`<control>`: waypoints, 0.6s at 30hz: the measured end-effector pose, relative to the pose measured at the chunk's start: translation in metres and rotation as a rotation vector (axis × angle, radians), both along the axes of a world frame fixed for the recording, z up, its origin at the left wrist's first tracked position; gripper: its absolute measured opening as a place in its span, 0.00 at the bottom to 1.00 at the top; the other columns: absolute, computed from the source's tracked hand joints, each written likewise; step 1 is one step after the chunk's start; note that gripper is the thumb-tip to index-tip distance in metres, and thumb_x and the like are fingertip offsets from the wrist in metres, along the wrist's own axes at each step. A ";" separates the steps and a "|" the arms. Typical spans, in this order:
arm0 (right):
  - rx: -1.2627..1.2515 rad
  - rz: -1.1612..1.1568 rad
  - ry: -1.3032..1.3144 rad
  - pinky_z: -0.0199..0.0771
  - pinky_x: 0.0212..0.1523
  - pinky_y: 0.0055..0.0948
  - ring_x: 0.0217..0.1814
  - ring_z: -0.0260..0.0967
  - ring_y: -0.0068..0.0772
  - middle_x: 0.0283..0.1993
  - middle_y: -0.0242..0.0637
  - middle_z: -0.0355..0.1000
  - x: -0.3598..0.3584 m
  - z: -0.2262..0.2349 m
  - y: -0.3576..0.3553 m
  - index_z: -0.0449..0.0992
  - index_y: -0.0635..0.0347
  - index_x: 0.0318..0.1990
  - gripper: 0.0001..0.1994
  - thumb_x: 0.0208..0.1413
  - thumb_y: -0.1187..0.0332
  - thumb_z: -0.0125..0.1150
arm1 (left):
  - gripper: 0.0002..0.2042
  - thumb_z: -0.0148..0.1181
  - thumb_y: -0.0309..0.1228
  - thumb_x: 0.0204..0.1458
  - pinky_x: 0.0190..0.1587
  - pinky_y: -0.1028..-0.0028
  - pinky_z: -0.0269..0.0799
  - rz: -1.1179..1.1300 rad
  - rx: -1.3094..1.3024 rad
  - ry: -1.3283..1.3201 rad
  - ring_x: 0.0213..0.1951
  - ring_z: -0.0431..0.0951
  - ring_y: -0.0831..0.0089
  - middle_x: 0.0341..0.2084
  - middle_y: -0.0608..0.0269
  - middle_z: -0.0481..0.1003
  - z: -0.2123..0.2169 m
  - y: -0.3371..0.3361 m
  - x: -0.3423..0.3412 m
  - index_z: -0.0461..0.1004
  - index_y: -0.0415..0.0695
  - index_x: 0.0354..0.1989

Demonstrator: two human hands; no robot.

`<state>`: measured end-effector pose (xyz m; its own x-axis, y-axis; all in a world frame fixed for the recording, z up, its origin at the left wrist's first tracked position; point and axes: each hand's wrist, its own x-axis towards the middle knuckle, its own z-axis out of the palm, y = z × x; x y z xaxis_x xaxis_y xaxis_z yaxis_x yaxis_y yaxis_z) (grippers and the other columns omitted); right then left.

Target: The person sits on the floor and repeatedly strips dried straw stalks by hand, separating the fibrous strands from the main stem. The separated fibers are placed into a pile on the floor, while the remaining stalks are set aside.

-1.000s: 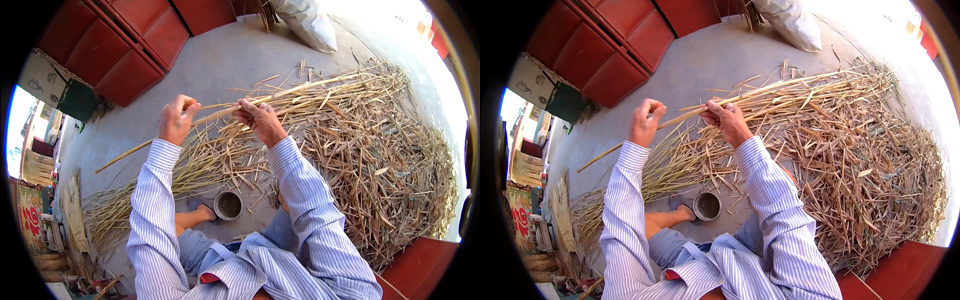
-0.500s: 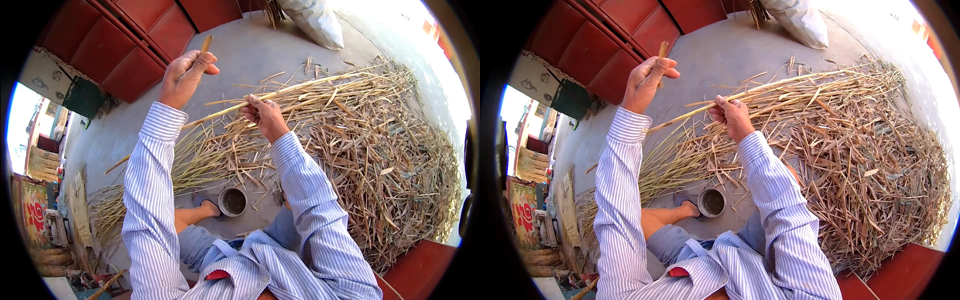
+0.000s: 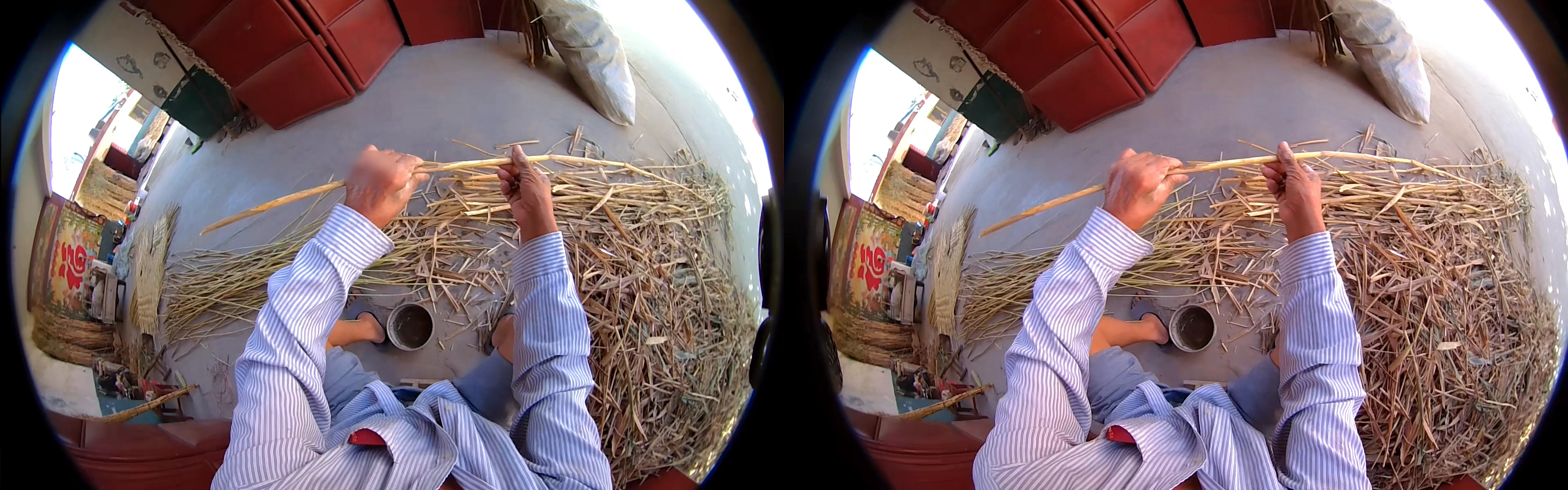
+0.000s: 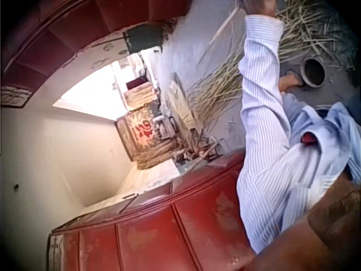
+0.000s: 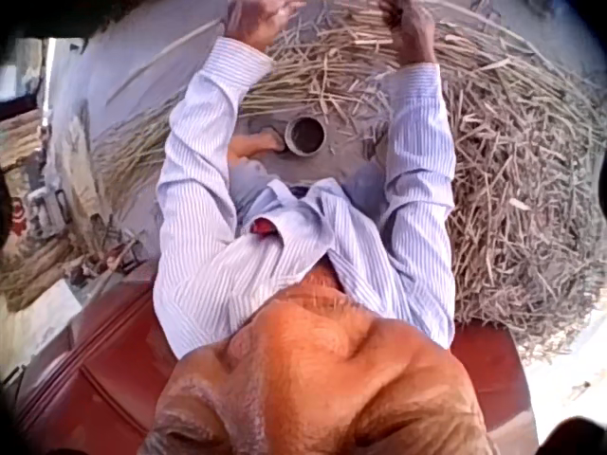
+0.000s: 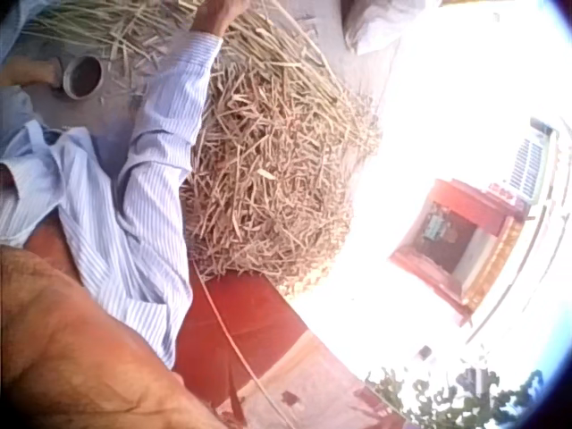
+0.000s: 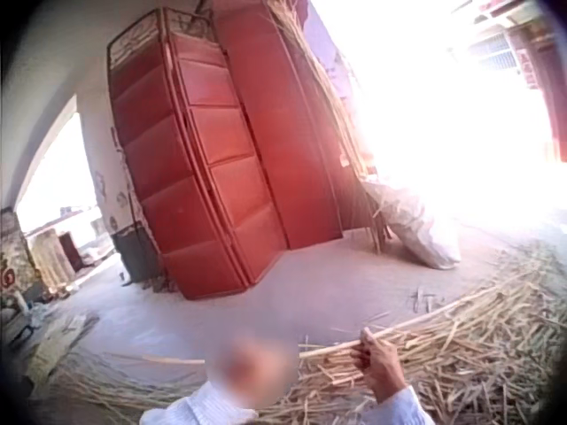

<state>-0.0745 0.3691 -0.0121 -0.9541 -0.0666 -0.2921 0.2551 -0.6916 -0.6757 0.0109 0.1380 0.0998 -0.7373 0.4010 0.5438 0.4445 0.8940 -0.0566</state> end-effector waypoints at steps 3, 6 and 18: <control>-0.003 -0.030 0.123 0.77 0.24 0.18 0.28 0.75 0.24 0.31 0.37 0.75 0.001 0.005 0.010 0.74 0.62 0.38 0.12 0.58 0.61 0.64 | 0.10 0.68 0.35 0.47 0.34 0.68 0.70 0.114 0.295 -0.259 0.28 0.79 0.67 0.24 0.57 0.80 0.007 0.002 -0.003 0.81 0.41 0.31; 0.033 -0.067 0.201 0.78 0.27 0.17 0.30 0.77 0.25 0.32 0.38 0.76 0.001 0.009 0.021 0.74 0.63 0.39 0.12 0.60 0.62 0.62 | 0.10 0.66 0.34 0.51 0.35 0.74 0.72 0.129 0.550 -0.420 0.32 0.79 0.77 0.26 0.60 0.81 -0.011 0.008 -0.014 0.80 0.38 0.33; -0.182 0.031 0.230 0.79 0.42 0.24 0.45 0.76 0.30 0.45 0.42 0.76 0.014 0.006 0.022 0.71 0.65 0.50 0.13 0.63 0.66 0.56 | 0.11 0.60 0.37 0.56 0.26 0.65 0.68 0.010 0.345 -0.369 0.22 0.76 0.58 0.19 0.51 0.74 -0.026 0.048 -0.021 0.77 0.40 0.31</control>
<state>-0.0609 0.3912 -0.0056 -0.9905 -0.1287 -0.0490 0.1330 -0.8008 -0.5840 -0.0104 0.1864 0.0735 -0.9082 0.2363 0.3454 0.3708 0.8371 0.4022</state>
